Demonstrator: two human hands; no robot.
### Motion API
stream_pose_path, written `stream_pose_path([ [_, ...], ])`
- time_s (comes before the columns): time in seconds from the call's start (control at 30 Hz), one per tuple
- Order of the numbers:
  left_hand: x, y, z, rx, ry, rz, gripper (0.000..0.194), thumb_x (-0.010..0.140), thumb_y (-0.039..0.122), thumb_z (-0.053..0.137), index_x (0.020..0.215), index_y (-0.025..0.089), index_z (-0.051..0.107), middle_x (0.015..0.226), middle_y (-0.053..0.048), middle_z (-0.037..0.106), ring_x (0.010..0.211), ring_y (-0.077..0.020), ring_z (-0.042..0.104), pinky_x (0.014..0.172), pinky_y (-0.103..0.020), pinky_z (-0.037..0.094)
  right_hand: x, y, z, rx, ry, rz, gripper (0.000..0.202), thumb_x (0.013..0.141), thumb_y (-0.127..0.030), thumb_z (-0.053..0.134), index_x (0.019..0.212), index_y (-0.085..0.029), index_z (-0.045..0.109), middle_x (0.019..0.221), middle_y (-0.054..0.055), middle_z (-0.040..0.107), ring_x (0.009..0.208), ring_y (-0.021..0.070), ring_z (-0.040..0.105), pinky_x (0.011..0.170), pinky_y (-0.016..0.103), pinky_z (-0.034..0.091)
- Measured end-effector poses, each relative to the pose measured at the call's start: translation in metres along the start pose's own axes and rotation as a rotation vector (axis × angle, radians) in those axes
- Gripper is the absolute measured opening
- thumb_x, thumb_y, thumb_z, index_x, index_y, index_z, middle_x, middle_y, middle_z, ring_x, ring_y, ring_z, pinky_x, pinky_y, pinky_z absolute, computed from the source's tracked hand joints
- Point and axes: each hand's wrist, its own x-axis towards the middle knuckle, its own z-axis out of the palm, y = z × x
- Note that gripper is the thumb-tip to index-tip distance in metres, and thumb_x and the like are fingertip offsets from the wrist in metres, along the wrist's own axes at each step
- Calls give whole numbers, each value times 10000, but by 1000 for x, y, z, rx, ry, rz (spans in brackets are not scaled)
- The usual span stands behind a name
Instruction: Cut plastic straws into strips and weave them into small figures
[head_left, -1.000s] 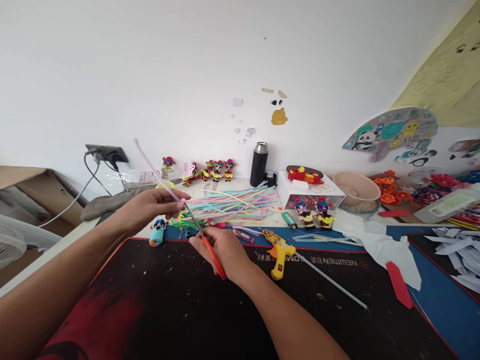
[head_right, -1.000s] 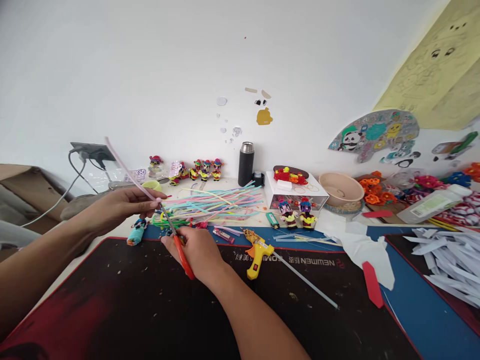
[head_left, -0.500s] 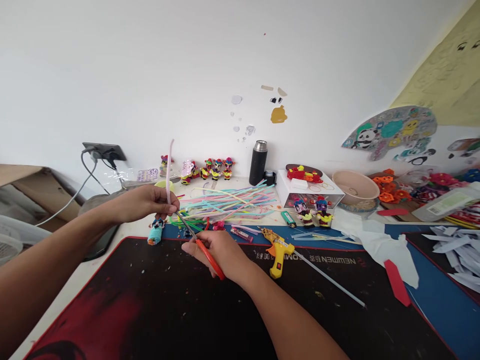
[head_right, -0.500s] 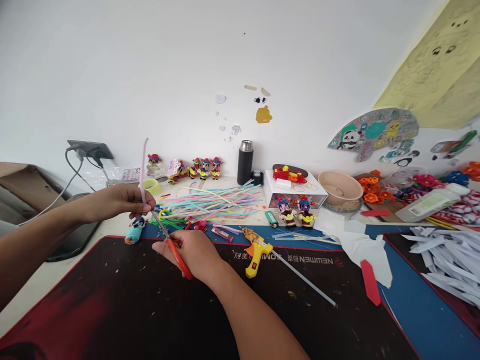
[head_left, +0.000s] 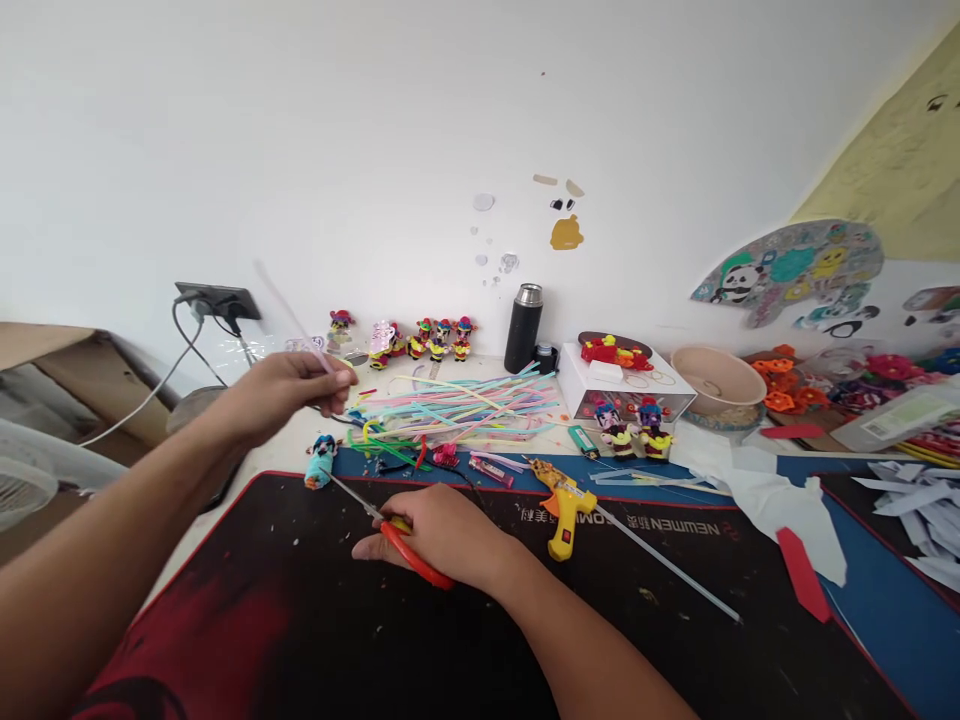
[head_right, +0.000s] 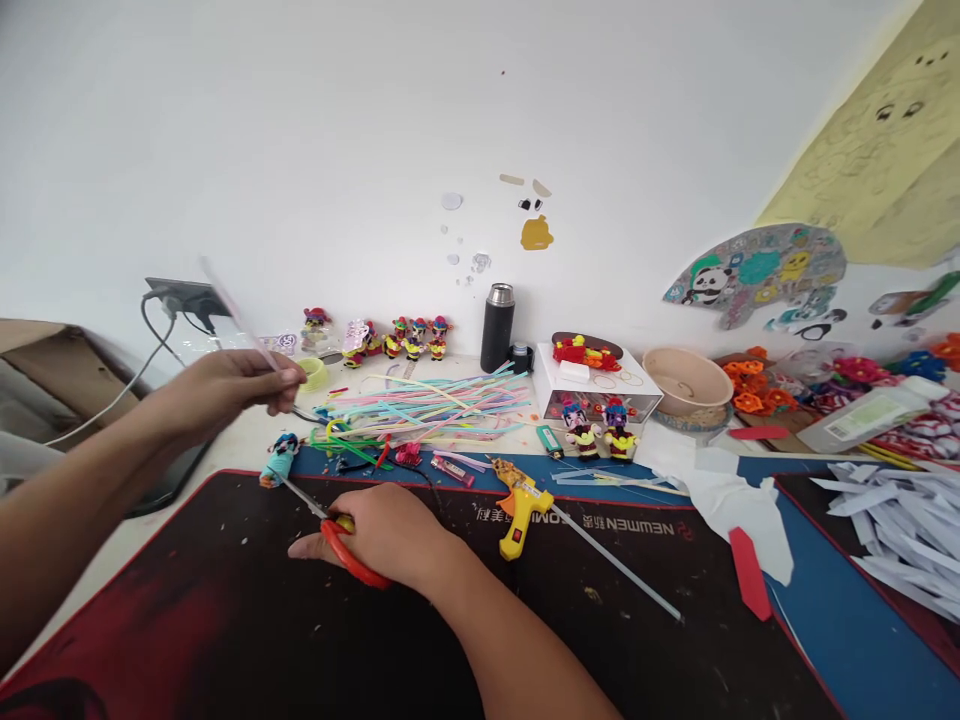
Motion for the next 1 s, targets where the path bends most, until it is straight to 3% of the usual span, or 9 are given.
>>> stream_pose_path([
  [0.13,-1,1,36,-153,-113,15,506,710,654,851,750,167,724,638,-41,676,569,-167,591,551,-294,482,4,2,-2,-141,-24,-12,464,833,-689,751,979,-248,753,857,12,738,771,184,643,617,247,362],
  [0.4,-8,-10,76,-480,-51,-3,480,682,608,901,708,172,702,594,-6,604,531,-130,539,490,-242,382,5,13,-2,-332,-25,-93,351,903,-390,683,1231,-293,763,1053,49,800,906,235,708,698,287,404],
  [0.67,-13,-33,91,-612,-47,-50,466,654,571,935,704,169,704,604,-4,611,550,-132,548,517,-250,420,3,9,-8,-316,-65,-113,289,887,-340,670,1142,-266,783,1007,37,798,857,212,690,661,280,368],
  [1.0,-23,-28,101,-466,-96,36,447,723,539,895,625,184,641,582,5,608,559,-129,523,550,-260,414,3,10,-9,-303,-74,-117,302,895,-421,710,1143,-267,788,992,26,790,829,200,670,639,266,353],
])
